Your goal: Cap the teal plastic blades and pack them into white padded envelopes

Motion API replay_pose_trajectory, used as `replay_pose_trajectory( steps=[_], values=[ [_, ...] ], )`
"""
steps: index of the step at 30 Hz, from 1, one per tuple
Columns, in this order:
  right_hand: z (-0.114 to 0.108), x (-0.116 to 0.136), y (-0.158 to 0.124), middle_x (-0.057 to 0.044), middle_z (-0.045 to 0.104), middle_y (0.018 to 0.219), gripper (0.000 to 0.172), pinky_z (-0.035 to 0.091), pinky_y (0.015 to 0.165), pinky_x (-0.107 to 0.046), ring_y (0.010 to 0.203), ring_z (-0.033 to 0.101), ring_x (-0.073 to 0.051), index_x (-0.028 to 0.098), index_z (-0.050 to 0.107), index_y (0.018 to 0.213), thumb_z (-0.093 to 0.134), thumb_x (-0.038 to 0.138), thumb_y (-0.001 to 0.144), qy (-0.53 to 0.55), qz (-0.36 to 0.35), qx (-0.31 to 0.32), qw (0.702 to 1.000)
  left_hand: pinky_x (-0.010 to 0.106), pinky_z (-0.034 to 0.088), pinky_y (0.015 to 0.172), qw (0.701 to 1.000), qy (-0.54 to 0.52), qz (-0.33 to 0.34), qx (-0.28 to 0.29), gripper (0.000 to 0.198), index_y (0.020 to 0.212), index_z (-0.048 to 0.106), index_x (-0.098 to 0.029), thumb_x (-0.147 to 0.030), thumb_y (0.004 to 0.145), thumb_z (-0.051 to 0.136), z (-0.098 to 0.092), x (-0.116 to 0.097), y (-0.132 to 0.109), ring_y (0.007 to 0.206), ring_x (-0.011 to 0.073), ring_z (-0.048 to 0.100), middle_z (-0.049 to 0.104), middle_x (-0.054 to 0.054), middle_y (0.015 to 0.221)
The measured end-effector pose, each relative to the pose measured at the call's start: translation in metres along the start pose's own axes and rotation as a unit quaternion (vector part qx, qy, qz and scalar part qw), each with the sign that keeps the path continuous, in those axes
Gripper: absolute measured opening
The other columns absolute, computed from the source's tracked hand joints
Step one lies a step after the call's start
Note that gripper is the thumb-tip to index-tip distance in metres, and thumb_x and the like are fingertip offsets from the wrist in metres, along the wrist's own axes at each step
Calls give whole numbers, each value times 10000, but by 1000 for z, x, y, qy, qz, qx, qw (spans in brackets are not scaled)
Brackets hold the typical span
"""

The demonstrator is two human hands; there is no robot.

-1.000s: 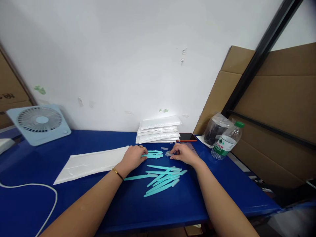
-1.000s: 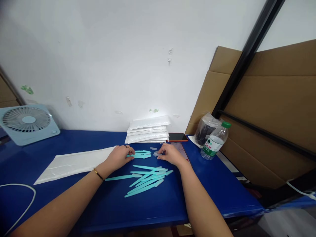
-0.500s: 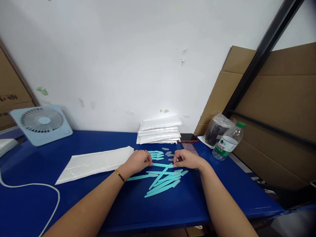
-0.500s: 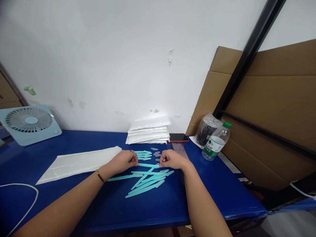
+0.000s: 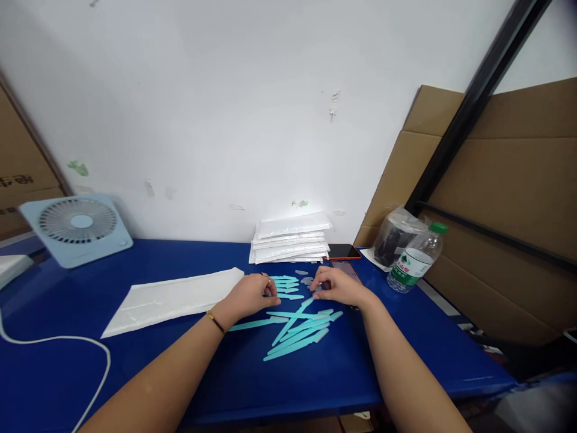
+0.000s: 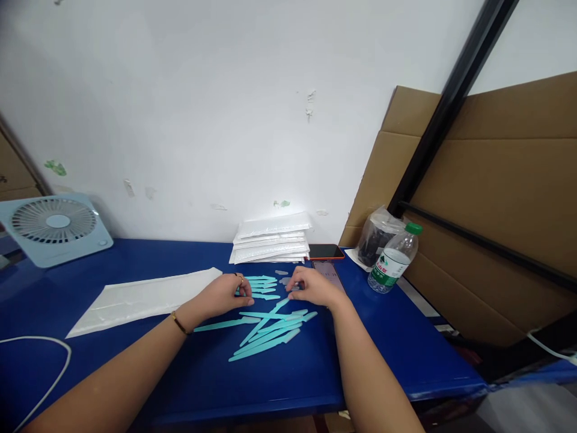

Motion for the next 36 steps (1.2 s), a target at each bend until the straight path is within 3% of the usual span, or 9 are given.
replay_pose_trajectory(
  steps=[4,7,12,17,22,27,29,33,36],
  values=[
    [11,7,4,-17,494,846,210,391,598,-223,697,503,-120,211,673,801,690,379,677,-26,-22,61,998,231,354,570,1000,-12,22,13,339,792,661,-219,-519,737,511,10,-10,-1,690,157,555,636,18,757],
    [12,9,4,-13,484,839,189,385,596,-218,694,495,-116,205,657,768,665,383,705,-23,-24,71,997,226,334,542,999,-24,28,11,329,787,657,-224,-503,761,487,14,-9,0,648,142,540,631,3,717],
    [7,14,2,-13,486,848,176,388,611,-216,711,487,-115,192,632,778,639,363,736,-7,-24,5,1000,214,328,544,998,-35,43,10,259,759,652,-218,-438,757,515,17,-11,2,634,124,536,633,-6,715],
    [6,13,3,-9,483,823,156,384,611,-215,703,486,-111,181,627,750,631,337,744,0,-23,-13,1000,226,343,578,1000,-4,22,-22,214,719,655,-215,-370,762,515,13,-16,5,671,141,560,653,5,749],
    [2,-3,4,-7,493,798,127,376,601,-221,676,486,-111,174,629,710,621,297,742,-28,1,-39,999,241,362,597,998,43,-10,-48,212,697,660,-219,-352,762,509,6,-5,5,692,158,574,661,12,801],
    [-4,-15,3,-16,511,784,97,402,686,-250,740,520,-139,180,661,718,618,265,734,-49,37,-86,994,251,378,613,995,52,-49,-63,240,774,661,-230,-431,716,545,-8,7,-2,738,179,582,665,23,848],
    [-6,-12,2,-18,513,786,95,404,684,-254,736,519,-138,181,664,720,611,258,739,-52,41,-97,993,253,368,566,995,65,-72,-35,267,753,664,-228,-467,656,594,-15,9,-8,703,184,580,664,25,812],
    [0,6,1,-21,507,811,156,403,620,-237,703,514,-122,187,667,763,586,319,777,-10,13,-78,997,245,328,481,986,75,-101,113,167,594,661,-218,-380,563,679,-19,8,-21,578,168,562,647,9,630],
    [13,25,5,-23,506,831,210,401,594,-227,697,515,-120,199,669,830,606,388,762,26,-21,-35,999,236,326,486,987,77,-102,102,94,613,667,-222,-315,595,661,-16,4,-20,599,160,569,654,1,646]
  ],
)
Point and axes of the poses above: each hand's wrist, its own y-axis towards the middle knuckle, its own z-axis out of the palm, x = y × z, the point moved 2 cm from there along y, towards the middle knuckle
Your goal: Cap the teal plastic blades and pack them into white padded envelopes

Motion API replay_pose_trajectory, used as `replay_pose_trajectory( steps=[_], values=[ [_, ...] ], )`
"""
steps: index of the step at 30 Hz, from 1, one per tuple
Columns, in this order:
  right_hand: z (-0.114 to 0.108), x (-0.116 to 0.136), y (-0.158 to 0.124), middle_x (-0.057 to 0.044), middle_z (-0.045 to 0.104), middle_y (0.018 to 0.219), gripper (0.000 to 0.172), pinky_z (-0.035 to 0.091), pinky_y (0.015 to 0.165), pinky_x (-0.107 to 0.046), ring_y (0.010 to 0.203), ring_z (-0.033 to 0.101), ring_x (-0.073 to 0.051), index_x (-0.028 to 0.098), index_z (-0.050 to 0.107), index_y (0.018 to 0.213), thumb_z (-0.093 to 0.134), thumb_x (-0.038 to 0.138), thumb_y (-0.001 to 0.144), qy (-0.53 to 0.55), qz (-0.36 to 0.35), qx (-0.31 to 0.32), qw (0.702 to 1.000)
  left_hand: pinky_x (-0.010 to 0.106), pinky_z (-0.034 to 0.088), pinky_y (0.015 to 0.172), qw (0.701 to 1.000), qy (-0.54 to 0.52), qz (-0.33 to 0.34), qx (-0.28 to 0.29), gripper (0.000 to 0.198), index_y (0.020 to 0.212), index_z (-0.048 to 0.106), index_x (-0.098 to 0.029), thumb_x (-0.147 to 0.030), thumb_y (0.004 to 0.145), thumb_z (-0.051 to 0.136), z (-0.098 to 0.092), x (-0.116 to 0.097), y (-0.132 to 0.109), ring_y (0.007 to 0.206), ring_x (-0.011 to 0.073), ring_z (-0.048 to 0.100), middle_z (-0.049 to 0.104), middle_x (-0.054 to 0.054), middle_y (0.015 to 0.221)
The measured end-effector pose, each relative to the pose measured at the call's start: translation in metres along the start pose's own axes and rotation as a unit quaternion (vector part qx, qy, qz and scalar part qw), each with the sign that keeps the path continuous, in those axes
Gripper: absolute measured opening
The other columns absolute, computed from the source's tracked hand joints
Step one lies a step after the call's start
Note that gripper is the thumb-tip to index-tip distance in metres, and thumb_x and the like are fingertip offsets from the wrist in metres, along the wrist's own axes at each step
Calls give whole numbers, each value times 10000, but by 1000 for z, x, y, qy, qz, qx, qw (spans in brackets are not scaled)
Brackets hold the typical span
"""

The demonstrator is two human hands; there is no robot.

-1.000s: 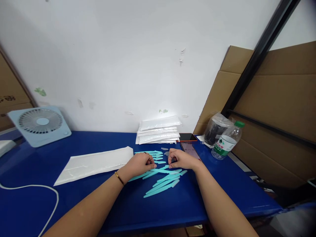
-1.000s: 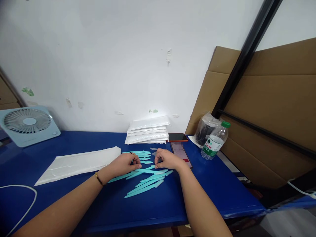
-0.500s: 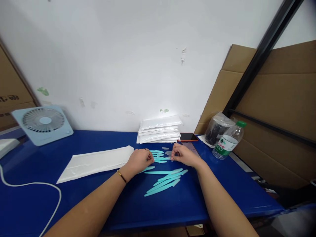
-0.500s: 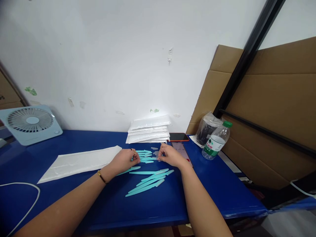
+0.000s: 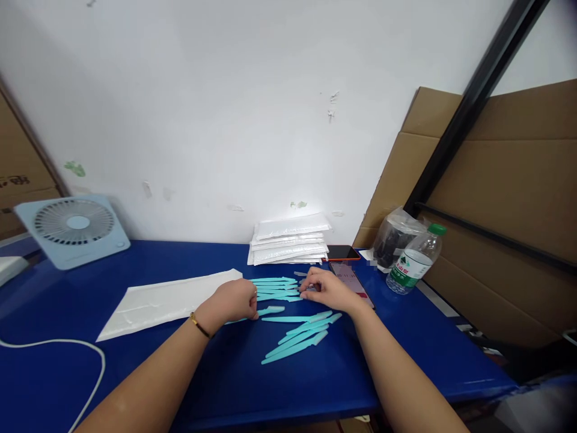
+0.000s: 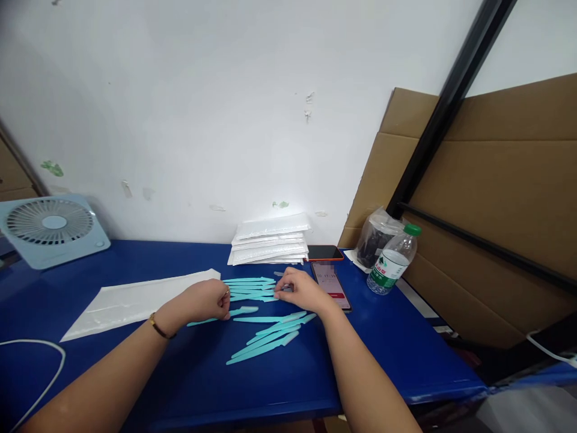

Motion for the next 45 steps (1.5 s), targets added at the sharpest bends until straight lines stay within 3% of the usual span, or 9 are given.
replay_pose_trajectory(
  steps=[5,12,19,24,27,31,34,37,45],
  values=[
    [17,10,8,-12,506,743,235,373,573,-222,646,491,-113,192,662,807,584,412,778,-19,-35,35,999,233,358,561,993,18,52,-101,134,704,669,-224,-346,668,626,8,-16,16,695,155,572,645,11,786],
    [3,-3,4,-29,563,809,227,365,581,-216,671,510,-119,177,643,809,575,393,783,-3,9,-1,1000,244,376,619,986,7,63,-151,148,734,657,-217,-348,736,588,12,-21,27,736,152,578,618,12,841],
    [5,-12,3,1,558,666,228,337,525,-202,574,469,-104,174,632,801,571,393,774,6,30,13,999,237,375,610,986,-32,71,-149,165,729,653,-223,-365,739,570,15,-19,31,729,149,572,617,6,828],
    [-8,-31,1,-23,608,711,274,356,532,-213,607,514,-123,168,660,840,617,409,717,-24,94,-40,994,239,388,641,983,-49,59,-168,205,824,650,-222,-383,725,571,15,-15,29,775,163,573,619,18,878],
    [-15,-29,-1,-39,628,776,267,366,566,-226,648,528,-133,179,681,813,593,419,734,-54,82,-69,993,230,386,632,983,-68,109,-127,295,841,657,-233,-473,680,599,16,-22,21,767,161,566,620,15,887],
    [-19,-21,-6,-41,622,750,312,370,566,-224,644,533,-132,170,699,768,588,460,735,-25,64,-3,998,222,347,542,991,-63,114,-30,248,735,662,-233,-462,646,627,21,-29,14,667,138,546,627,-7,774],
    [-19,-18,-10,-36,614,777,337,376,563,-218,671,539,-139,184,710,793,659,489,660,-2,53,82,995,225,335,521,993,-66,88,-37,218,715,652,-220,-430,673,606,22,-27,16,639,130,538,623,-6,757],
    [-17,-19,-11,-28,605,752,327,381,568,-218,664,537,-135,174,702,761,668,481,654,20,46,113,992,229,345,532,991,-76,84,-66,244,718,648,-210,-442,704,573,19,-20,20,644,134,544,621,5,763],
    [-26,-33,-7,-38,622,719,321,365,540,-226,630,522,-137,158,687,773,646,460,672,-46,106,-51,992,252,389,621,987,-46,22,-152,284,827,629,-220,-449,658,621,11,3,25,797,187,577,620,26,891]
  ],
)
Point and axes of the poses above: each hand's wrist, its own y-axis towards the middle knuckle, its own z-axis out of the palm, x = y × z, the point moved 2 cm from there along y, towards the middle knuckle
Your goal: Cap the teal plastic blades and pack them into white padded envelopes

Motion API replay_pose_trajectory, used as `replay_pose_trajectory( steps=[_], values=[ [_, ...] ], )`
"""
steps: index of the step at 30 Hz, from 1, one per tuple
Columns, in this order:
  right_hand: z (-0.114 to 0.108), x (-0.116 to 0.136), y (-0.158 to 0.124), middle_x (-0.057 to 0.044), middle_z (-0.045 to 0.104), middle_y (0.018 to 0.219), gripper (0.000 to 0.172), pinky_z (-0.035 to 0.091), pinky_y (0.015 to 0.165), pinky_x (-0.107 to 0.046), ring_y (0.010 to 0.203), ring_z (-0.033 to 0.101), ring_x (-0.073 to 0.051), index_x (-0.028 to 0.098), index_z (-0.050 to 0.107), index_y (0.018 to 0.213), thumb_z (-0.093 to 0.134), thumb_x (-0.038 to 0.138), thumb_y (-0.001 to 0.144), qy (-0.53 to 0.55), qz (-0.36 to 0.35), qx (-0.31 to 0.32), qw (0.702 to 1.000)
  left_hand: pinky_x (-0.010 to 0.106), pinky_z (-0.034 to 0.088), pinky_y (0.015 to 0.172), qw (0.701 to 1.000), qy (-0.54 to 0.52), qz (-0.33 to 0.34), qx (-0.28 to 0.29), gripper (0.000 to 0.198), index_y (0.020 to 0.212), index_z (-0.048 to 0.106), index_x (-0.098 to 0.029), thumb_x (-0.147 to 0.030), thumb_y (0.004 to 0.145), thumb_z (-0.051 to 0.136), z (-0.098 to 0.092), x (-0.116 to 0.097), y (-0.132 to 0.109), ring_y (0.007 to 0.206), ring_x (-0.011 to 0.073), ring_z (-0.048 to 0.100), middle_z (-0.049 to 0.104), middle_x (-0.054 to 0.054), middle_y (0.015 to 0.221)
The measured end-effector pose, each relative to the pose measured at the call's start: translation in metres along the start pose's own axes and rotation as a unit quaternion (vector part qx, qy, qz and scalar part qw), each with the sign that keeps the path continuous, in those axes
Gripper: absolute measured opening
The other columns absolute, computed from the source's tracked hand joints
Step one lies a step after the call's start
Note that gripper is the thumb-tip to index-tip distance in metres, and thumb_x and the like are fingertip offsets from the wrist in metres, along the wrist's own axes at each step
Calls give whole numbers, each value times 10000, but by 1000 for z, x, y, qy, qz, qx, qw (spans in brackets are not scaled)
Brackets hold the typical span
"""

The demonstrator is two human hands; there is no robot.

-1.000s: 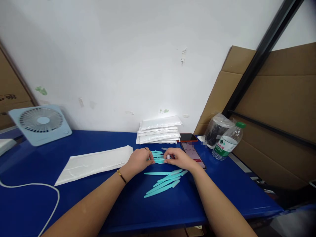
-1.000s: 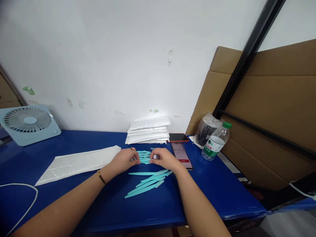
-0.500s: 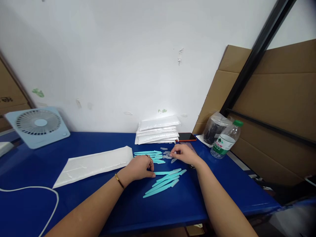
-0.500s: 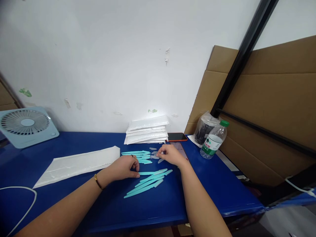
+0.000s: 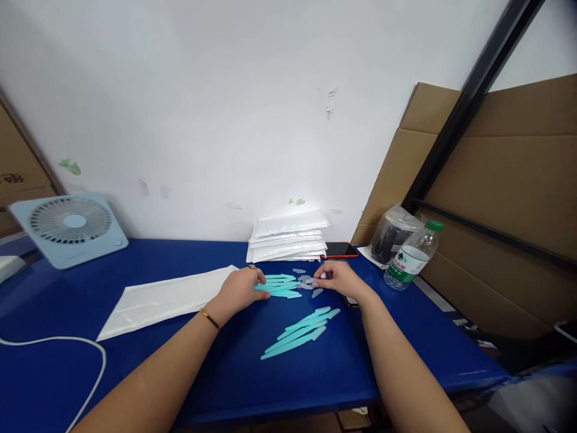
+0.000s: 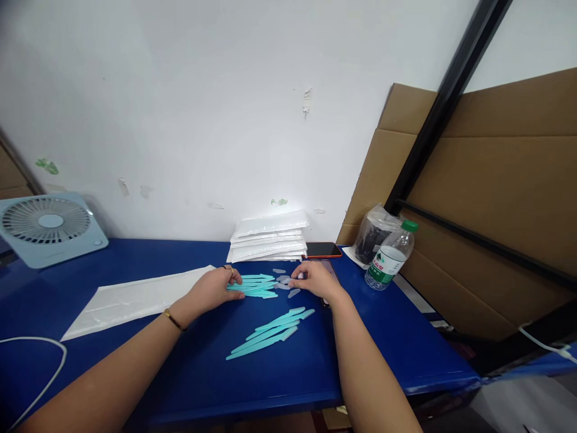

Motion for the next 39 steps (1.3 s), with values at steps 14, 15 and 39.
replay_pose_trajectory(
  steps=[14,15,39],
  values=[
    [17,11,-8,-4,589,732,210,360,540,-203,620,496,-109,165,672,755,669,356,668,8,-65,216,974,228,329,521,989,-55,90,102,252,711,637,-208,-427,751,519,17,-35,-13,627,139,547,637,6,697],
    [17,11,-7,-8,587,745,200,366,548,-204,635,500,-114,165,666,752,665,349,674,14,-60,202,977,229,331,526,990,-48,90,99,239,696,631,-201,-400,756,515,17,-33,-12,629,138,546,637,10,697],
    [-5,-2,-19,5,587,726,242,356,531,-206,642,522,-125,191,696,683,779,320,495,-31,-13,226,974,245,410,700,994,-41,96,39,286,919,632,-222,-434,796,483,7,-30,-10,821,167,576,627,30,925]
  ],
)
Point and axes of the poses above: each hand's wrist, its own y-axis towards the middle knuckle, its own z-axis out of the palm, x = y × z, the point moved 2 cm from there along y, towards the middle knuckle
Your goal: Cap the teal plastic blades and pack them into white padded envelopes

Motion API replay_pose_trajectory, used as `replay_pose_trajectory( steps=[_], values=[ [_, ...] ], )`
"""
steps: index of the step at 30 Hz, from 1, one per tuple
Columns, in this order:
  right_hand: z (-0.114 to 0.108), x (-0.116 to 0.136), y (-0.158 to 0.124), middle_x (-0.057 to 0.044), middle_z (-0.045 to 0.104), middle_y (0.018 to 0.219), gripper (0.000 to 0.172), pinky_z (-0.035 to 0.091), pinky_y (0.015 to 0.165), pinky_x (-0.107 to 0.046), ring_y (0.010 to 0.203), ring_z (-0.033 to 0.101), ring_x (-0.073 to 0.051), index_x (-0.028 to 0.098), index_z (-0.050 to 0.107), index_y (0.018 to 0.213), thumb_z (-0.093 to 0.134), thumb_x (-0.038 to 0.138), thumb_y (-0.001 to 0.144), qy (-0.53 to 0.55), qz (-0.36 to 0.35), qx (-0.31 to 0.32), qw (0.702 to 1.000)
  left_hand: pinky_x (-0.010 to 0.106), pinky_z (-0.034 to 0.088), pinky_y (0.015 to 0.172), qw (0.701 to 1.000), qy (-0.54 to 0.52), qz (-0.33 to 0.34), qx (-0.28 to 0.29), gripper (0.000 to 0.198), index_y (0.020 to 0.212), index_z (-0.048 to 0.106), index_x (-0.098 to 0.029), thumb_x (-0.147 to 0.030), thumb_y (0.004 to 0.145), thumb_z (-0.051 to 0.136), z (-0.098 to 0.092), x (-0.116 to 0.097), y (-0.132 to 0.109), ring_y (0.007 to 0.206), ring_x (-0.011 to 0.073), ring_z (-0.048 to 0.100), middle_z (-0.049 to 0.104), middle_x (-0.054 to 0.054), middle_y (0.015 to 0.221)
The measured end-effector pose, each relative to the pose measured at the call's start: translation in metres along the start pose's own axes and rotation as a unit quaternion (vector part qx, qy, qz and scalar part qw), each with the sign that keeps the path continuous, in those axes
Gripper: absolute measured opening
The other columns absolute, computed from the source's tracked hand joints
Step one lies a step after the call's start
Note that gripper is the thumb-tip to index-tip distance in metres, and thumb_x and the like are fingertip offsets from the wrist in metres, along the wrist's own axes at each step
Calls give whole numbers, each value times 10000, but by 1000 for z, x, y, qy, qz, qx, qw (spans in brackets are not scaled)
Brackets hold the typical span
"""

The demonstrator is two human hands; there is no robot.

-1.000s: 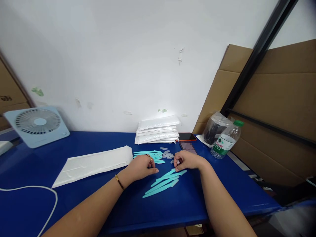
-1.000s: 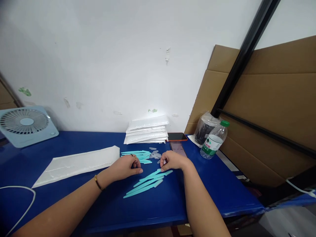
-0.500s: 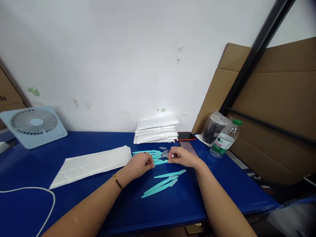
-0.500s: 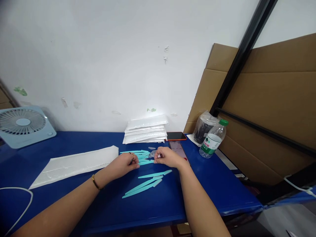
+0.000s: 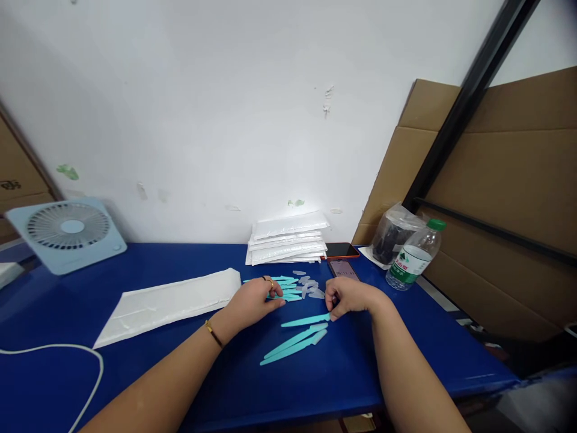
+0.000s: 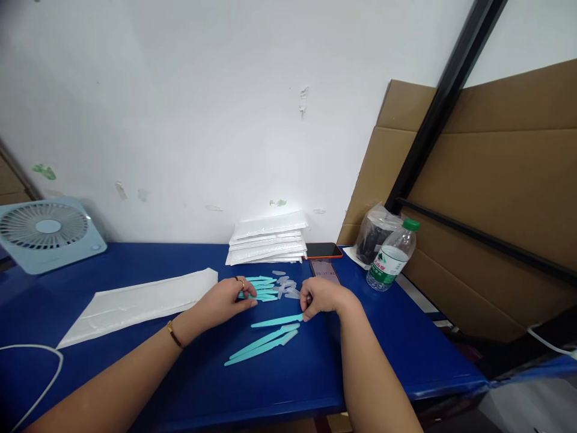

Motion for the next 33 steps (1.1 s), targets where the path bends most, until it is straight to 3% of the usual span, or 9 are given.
replay_pose_trajectory(
  steps=[5,10,13,15,17,21,25,29,33],
  values=[
    [10,14,13,-2,543,769,155,370,553,-205,649,508,-113,177,668,686,729,294,604,0,-61,-26,998,240,408,724,998,5,58,40,289,933,650,-251,-418,844,431,8,-16,-3,851,170,590,667,16,937],
    [5,15,20,-7,531,794,94,366,572,-214,653,498,-111,179,644,704,679,262,676,-30,-49,-125,990,246,385,642,996,86,-2,8,234,813,658,-247,-351,827,449,-2,8,1,766,171,590,669,13,841],
    [-2,10,22,-17,544,811,84,379,626,-229,716,517,-131,181,648,728,667,252,687,-44,-21,-217,975,246,377,625,993,102,-49,-27,225,888,649,-254,-363,802,473,-12,21,0,788,175,584,644,20,924],
    [-5,9,21,-21,551,809,94,384,645,-237,737,524,-141,183,660,738,671,257,681,-44,-18,-238,970,247,382,626,993,89,-63,-55,266,955,629,-252,-402,767,515,-15,20,-2,799,174,578,610,27,1007],
    [-5,11,18,-20,555,794,105,386,625,-234,710,524,-135,185,673,733,664,280,689,-26,-27,-212,977,244,385,623,996,60,-50,-52,288,928,629,-241,-444,749,532,-12,10,-4,775,164,573,602,27,989],
    [2,19,10,-11,560,776,241,384,564,-213,666,515,-122,191,700,748,720,390,614,21,-68,-64,995,225,348,548,999,-2,19,48,284,786,644,-242,-503,719,551,5,-17,-10,676,135,554,629,-8,779],
    [11,24,12,3,555,740,304,364,531,-198,642,500,-107,175,700,751,736,420,576,5,-82,40,996,223,313,514,997,-2,16,82,250,738,652,-224,-460,670,605,14,-28,-11,649,134,549,648,-8,724],
    [18,26,19,-2,546,771,270,351,515,-191,627,486,-92,159,681,773,692,396,643,-7,-79,46,996,222,312,516,998,24,3,49,125,696,644,-231,-300,704,540,16,-27,-9,632,125,545,652,-20,708],
    [19,24,19,-10,543,786,183,361,558,-198,661,481,-103,164,665,770,662,325,684,-29,-92,9,995,225,304,501,998,40,-12,43,109,684,630,-234,-288,705,537,14,-18,-7,624,128,543,649,-26,711]
  ],
)
Point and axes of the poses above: each hand's wrist, its own y-axis towards the middle knuckle, its own z-axis out of the palm, x = y × z, the point moved 2 cm from there along y, towards the middle knuckle
